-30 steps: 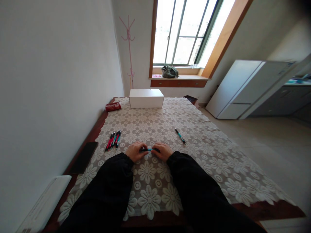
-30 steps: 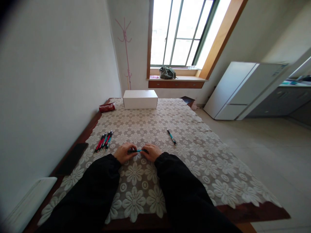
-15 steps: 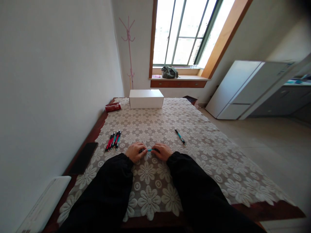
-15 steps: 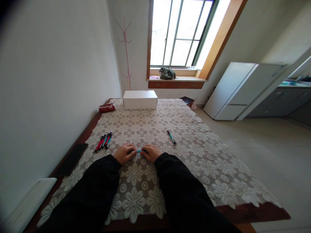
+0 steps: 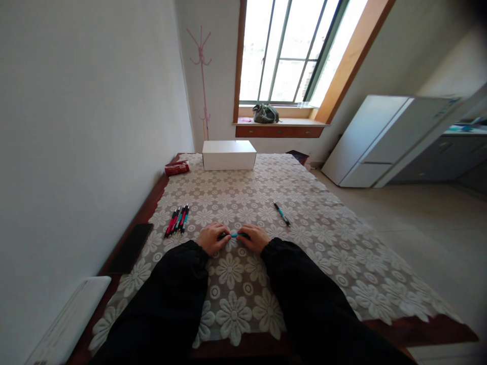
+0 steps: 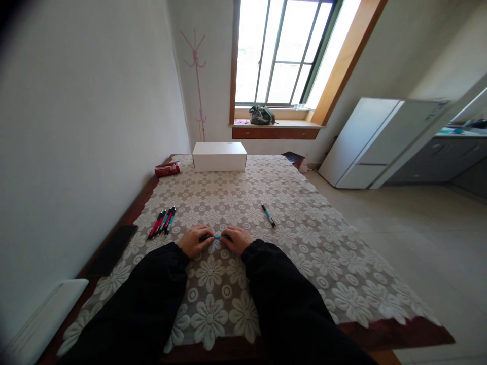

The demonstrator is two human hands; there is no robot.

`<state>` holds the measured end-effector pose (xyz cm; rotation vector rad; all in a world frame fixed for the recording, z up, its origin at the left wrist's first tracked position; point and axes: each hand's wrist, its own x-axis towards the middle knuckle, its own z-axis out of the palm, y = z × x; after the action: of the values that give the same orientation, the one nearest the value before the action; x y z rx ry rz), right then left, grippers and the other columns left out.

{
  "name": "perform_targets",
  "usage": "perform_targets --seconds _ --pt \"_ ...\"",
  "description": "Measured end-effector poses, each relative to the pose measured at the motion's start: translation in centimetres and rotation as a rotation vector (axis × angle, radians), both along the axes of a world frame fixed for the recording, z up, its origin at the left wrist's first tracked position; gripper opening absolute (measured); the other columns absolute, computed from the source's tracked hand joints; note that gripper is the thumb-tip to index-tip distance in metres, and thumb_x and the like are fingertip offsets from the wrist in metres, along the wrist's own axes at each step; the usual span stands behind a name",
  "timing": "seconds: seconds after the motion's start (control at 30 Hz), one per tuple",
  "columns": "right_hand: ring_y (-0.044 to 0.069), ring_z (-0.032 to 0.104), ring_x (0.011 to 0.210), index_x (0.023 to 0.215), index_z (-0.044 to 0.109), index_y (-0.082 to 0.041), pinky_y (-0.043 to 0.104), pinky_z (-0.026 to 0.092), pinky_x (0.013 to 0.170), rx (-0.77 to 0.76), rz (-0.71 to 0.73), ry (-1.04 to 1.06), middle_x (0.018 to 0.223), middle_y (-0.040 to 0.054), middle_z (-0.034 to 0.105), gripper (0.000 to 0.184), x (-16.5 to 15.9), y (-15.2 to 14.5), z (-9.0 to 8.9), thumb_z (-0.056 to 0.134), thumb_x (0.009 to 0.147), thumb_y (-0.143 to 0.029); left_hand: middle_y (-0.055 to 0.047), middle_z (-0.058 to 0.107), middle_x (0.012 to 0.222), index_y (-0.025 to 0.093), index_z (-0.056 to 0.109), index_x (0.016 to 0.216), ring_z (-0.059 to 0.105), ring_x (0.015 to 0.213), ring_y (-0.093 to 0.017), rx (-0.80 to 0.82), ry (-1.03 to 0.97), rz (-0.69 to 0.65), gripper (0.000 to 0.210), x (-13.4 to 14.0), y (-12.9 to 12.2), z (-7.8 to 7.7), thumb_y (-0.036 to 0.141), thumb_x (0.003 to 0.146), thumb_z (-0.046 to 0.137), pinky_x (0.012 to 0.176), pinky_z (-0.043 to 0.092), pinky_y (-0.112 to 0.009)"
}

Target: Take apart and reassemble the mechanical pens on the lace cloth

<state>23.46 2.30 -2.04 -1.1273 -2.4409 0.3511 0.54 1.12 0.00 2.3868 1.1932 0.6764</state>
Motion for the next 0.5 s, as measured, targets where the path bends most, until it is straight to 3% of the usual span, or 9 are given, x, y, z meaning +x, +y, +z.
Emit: perform_targets --seconds 0.5 --pt "0.018 0.059 0.089 0.099 0.065 -0.022 0.030 0.044 0.081 0.036 -0.057 0.025 0.091 0.0042 0.065 0.015 0.22 0.21 -0.20 0.055 0.091 -0.029 -0.004 0.068 0.102 0.023 0.068 0.094 0.058 0.102 -0.021 0.027 0.022 0.086 0.016 -0.27 0.23 -0.21 0.030 0.084 0.058 0.091 0.044 -0.033"
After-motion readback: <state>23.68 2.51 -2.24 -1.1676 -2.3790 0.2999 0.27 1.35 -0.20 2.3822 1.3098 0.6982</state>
